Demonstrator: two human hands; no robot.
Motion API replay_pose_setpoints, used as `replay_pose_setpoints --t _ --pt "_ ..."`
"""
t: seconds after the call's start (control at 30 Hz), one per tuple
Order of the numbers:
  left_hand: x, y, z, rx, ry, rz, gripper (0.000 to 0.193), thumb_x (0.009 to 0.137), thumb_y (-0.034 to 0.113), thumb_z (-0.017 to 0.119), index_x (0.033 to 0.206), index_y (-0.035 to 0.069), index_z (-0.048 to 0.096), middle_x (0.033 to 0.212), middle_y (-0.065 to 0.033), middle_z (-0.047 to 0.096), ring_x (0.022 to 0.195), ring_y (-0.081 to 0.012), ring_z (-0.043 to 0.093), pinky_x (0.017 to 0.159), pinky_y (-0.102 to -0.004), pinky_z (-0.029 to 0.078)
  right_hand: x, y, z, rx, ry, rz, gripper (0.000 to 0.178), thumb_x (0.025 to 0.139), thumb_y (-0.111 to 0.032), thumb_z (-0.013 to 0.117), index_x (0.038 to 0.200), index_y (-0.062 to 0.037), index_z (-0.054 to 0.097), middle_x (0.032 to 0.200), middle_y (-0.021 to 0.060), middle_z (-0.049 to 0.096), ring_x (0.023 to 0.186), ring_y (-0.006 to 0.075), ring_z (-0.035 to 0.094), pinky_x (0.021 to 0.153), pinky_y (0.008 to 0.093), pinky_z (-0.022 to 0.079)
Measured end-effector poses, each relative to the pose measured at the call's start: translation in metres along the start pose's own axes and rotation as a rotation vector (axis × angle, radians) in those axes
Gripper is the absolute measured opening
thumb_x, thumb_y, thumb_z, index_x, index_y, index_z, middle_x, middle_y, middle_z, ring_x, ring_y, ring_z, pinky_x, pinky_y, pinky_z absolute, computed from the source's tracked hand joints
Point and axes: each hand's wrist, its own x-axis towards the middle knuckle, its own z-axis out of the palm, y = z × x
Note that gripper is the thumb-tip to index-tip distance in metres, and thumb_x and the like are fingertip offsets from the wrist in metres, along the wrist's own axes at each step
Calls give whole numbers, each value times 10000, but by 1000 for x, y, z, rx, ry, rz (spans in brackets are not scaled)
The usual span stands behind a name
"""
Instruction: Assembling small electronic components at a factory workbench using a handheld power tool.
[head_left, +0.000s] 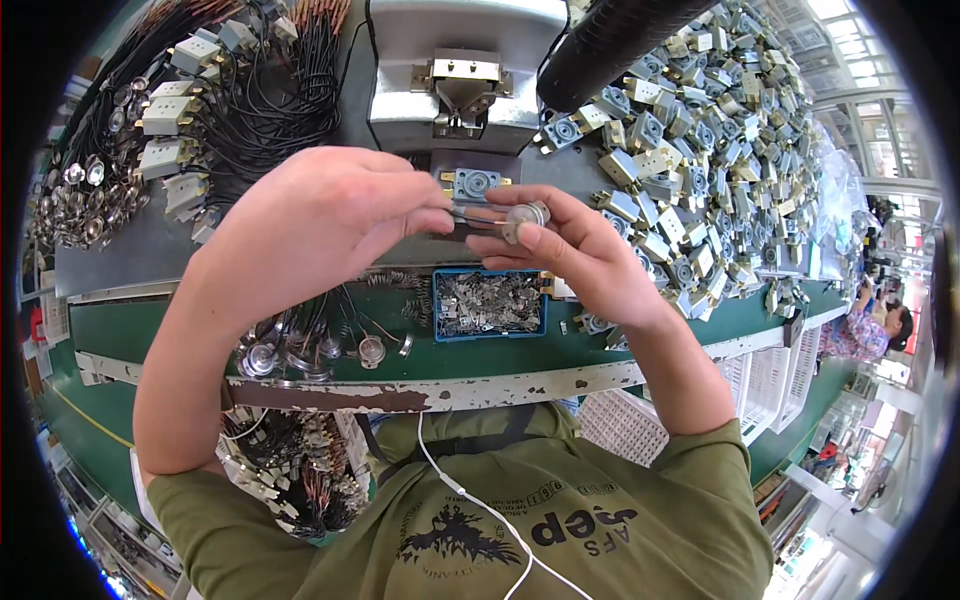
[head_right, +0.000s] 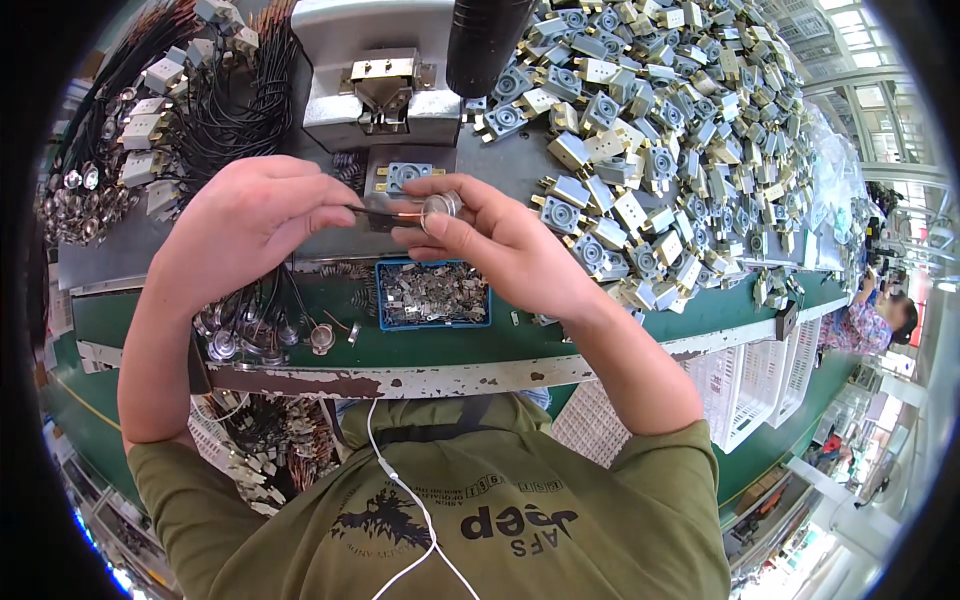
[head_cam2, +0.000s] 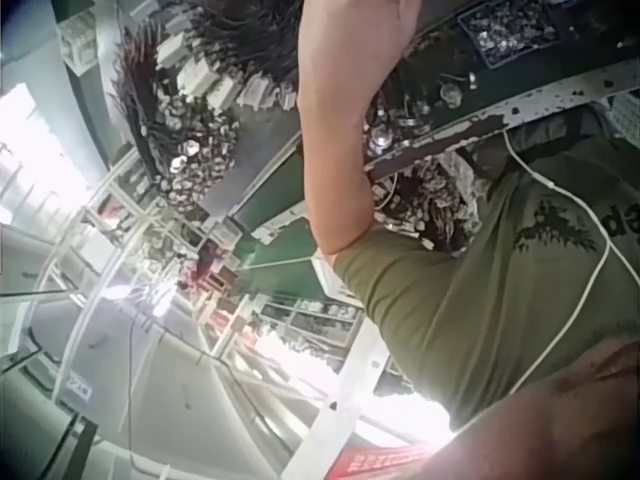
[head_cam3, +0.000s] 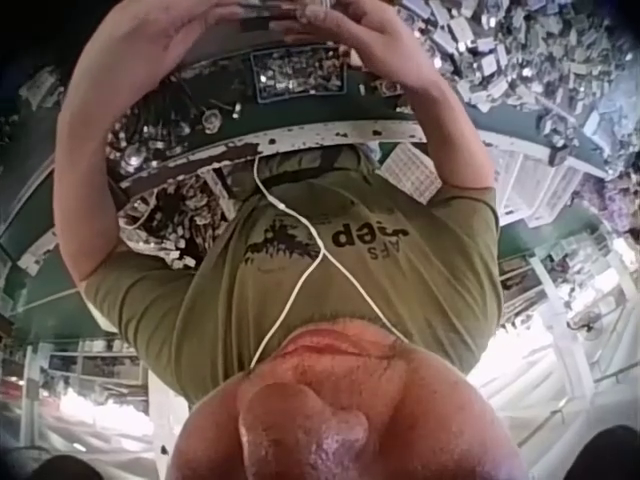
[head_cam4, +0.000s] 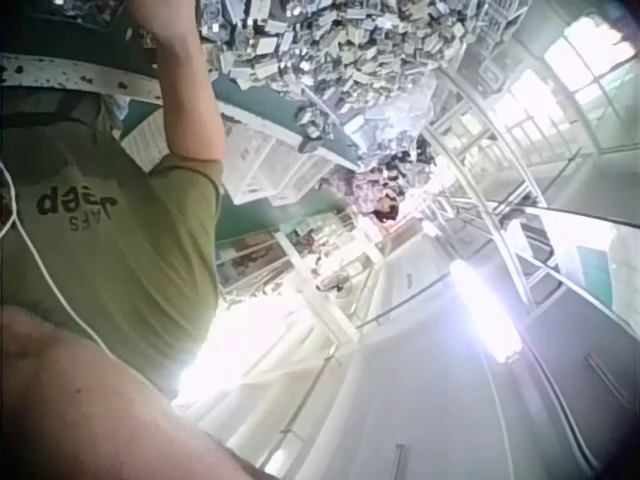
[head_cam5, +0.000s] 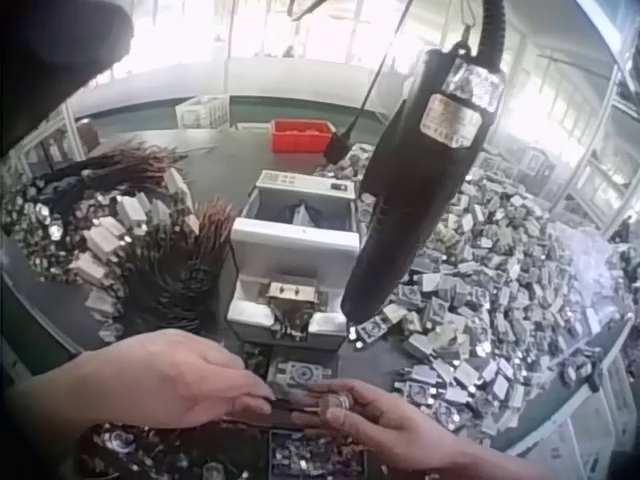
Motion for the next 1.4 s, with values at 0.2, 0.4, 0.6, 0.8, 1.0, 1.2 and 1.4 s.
replay_pose_setpoints --t 0.2,0.4,0.6,0.8,1.0,1.2,1.4 --pt "0 -3 -1 -51 -8 -30 131 932 160 678 972 36 698 829 -129 712 786 -335 695 697 -424 548 6 6 0 207 -62 51 465 1132 -195 422 1530 36 361 1458 213 556 1345 301 581 1122 423 498" --pt "-5 4 7 -34 25 -93 130 921 173 708 979 58 718 795 -120 703 749 -321 688 672 -413 536 3 7 13 -183 289 -176 424 1084 -123 553 1467 50 494 1255 177 697 1062 204 713 921 325 586" --pt "-7 1 6 2 70 -75 127 912 144 724 1009 64 734 755 -113 678 712 -300 675 655 -399 523 2 -1 16 -84 296 -90 438 1078 -159 580 1453 58 512 1167 170 728 1003 193 729 885 320 598" --pt "-5 5 2 111 -14 -43 85 906 134 676 973 83 665 768 -104 666 742 -319 679 649 -438 523 4 -23 -2 -312 148 122 399 1090 -250 572 1346 52 625 1042 127 754 879 127 694 810 279 574" --pt "-15 10 -2 280 -54 70 72 860 161 701 919 131 672 720 -45 538 742 -244 625 667 -392 499 13 -20 1 -91 -59 273 357 1078 -204 586 1319 52 643 1042 124 759 859 144 705 797 293 586" --pt "-25 7 -12 271 -17 86 185 797 178 725 978 145 716 712 -9 486 722 -209 558 665 -357 464 17 -21 18 -112 27 28 325 1068 -147 590 1312 60 649 1056 131 766 943 155 724 864 315 594" --pt "-28 12 -5 215 -12 82 176 798 150 786 959 107 730 718 -46 550 683 -232 588 644 -373 481 23 -18 23 -762 149 -252 260 1068 -155 596 1170 72 673 1063 149 757 960 184 727 906 331 580"
